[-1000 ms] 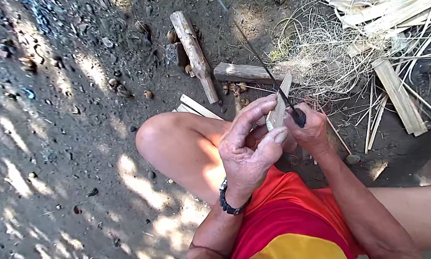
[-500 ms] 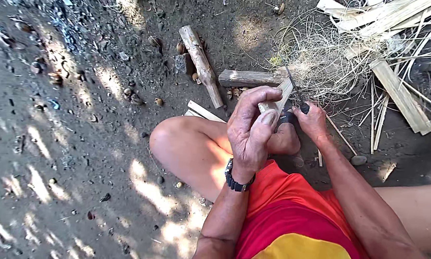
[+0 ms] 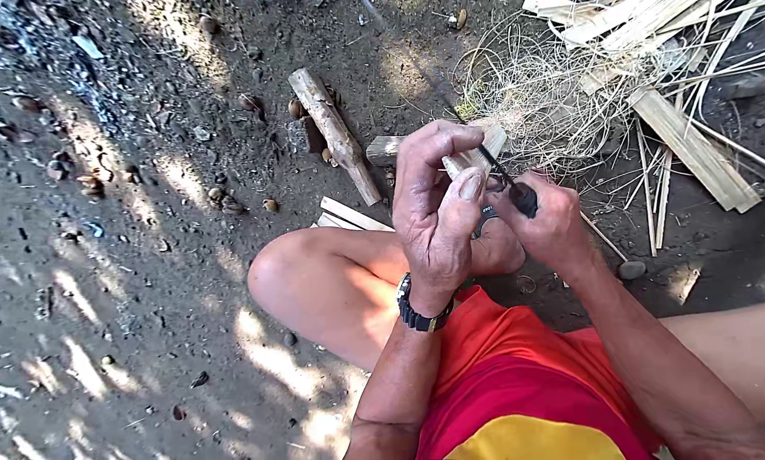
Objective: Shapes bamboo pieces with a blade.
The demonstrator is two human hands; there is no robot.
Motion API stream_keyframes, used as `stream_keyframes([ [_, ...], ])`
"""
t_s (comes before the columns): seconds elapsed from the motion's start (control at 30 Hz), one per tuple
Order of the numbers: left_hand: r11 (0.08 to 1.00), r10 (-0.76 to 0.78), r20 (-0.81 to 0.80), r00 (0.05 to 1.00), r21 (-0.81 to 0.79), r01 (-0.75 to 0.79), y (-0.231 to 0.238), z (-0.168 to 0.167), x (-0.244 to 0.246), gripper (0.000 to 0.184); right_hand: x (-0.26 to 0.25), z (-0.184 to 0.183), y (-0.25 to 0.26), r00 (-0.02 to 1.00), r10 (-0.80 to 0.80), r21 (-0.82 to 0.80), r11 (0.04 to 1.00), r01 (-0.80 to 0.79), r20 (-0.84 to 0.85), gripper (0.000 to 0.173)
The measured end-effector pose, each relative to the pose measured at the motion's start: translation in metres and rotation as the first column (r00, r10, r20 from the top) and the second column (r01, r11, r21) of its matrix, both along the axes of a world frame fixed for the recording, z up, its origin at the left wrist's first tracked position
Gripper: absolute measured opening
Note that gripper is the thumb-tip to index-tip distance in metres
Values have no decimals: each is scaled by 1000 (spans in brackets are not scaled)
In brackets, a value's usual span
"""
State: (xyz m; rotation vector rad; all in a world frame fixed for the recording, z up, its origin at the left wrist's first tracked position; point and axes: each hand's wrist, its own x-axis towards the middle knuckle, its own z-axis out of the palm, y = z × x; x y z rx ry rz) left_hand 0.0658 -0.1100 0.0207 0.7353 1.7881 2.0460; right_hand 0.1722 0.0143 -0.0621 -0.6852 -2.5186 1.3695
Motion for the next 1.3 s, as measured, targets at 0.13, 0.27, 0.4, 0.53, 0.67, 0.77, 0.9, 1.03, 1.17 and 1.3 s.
stream_keyframes([
  [0.13, 996, 9, -4, 1000, 85, -9, 2, -2, -2, 24, -4, -25, 11, 997, -7, -12, 1000, 8, 80, 34],
  [0.27, 996, -2, 1, 1000, 91, 2, 1, -2, -3, 21, -10, -98, 47, 816, -29, -87, 992, 97, 577, 47],
  [0.4, 997, 5, 11, 1000, 73, -6, 3, -1, -2, 24, 0, -38, 23, 968, 3, -6, 1000, -2, 251, 43],
  [0.53, 997, 11, 17, 1000, 75, -12, 0, -1, -7, 25, -3, -33, 10, 1000, 8, -9, 1000, -8, 7, 31],
  [0.67, 998, 12, 32, 999, 69, -14, -10, -3, -10, 23, -3, -120, 52, 851, -18, -93, 993, 78, 525, 43],
  [0.77, 995, 31, 48, 998, 92, -35, -2, -2, -18, 23, -5, -117, 59, 812, -9, -84, 994, 71, 584, 44],
  [0.9, 974, 181, 14, 983, 133, -182, 28, -3, -43, 18, 0, -111, 61, 820, 32, -277, 948, 155, 571, 57],
  [1.03, 967, 219, 34, 975, 127, -221, 38, 2, -59, 16, 7, -95, 55, 862, -49, -277, 937, 215, 504, 62],
  [1.17, 964, 199, 55, 978, 169, -205, 42, 4, -61, 17, 12, -68, 52, 909, -89, -157, 974, 166, 407, 58],
  [1.3, 987, 136, -59, 989, 95, -130, 40, 3, -50, 16, 10, -46, 43, 956, -86, -88, 989, 115, 280, 59],
])
